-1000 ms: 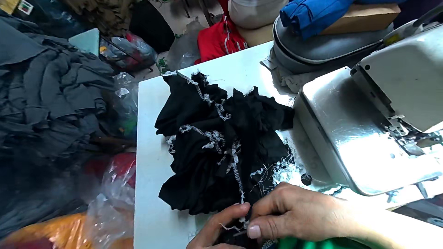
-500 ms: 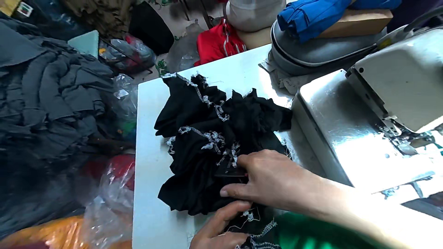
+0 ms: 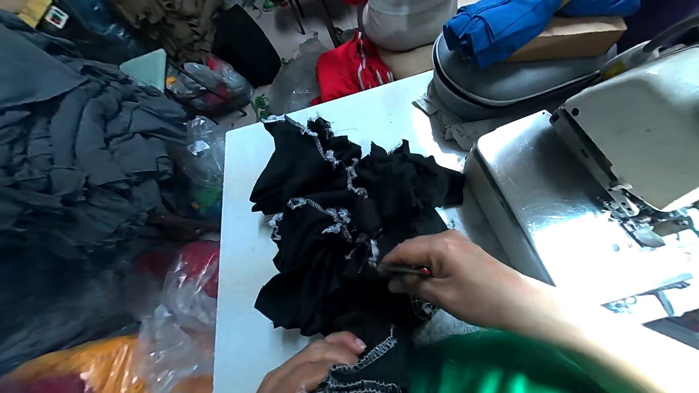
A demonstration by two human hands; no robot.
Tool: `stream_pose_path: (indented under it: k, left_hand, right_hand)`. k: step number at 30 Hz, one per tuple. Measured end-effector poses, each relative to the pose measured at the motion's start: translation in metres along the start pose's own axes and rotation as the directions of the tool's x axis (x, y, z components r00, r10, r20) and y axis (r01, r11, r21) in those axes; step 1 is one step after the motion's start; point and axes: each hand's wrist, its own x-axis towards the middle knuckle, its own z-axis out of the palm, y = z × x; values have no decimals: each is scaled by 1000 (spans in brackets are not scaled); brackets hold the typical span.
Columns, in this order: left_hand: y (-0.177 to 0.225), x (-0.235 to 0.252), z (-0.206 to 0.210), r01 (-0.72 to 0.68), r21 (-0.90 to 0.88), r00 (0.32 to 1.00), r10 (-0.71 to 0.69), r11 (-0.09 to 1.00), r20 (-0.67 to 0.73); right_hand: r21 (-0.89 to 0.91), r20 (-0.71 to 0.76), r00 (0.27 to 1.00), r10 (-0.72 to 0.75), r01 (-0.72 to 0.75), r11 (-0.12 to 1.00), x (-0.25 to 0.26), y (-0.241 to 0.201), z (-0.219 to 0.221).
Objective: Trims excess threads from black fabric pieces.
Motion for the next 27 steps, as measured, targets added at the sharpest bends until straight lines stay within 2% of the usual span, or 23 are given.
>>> stream_pose_path:
  k: [3,6,9,14,19,23,27]
  left_hand:
    - [13,9,2,-5,13,1000,5,1000,-12]
    - [19,20,5,25,72,997,-30,997,65]
    - [10,25,10,21,119,996,-31,993,80]
    - [1,31,18,22,-37,999,-23,999,-28]
    - [1,26,24,128,-170,987,-142,977,-73]
    - [-7,17,13,150,-18,988,-149,989,49]
    - [-14,16,8,63,72,997,-67,995,47]
  right_hand:
    - [194,102,994,-30,10,981,-11,-8,-2]
    - [202,157,986,-54,21,979,-18,-7,-1]
    - [218,191,979,-72,29,976,-23,-6,-4]
    - [166,151,979,-138,112,980,-27,-8,-4]
    - [182,205,968,-147,110,977,-24,-8,-3]
    - [182,270,951,-153,105,978,-23,-9,-1]
    - [195,277,953,-123,69,978,-25,-8,-2]
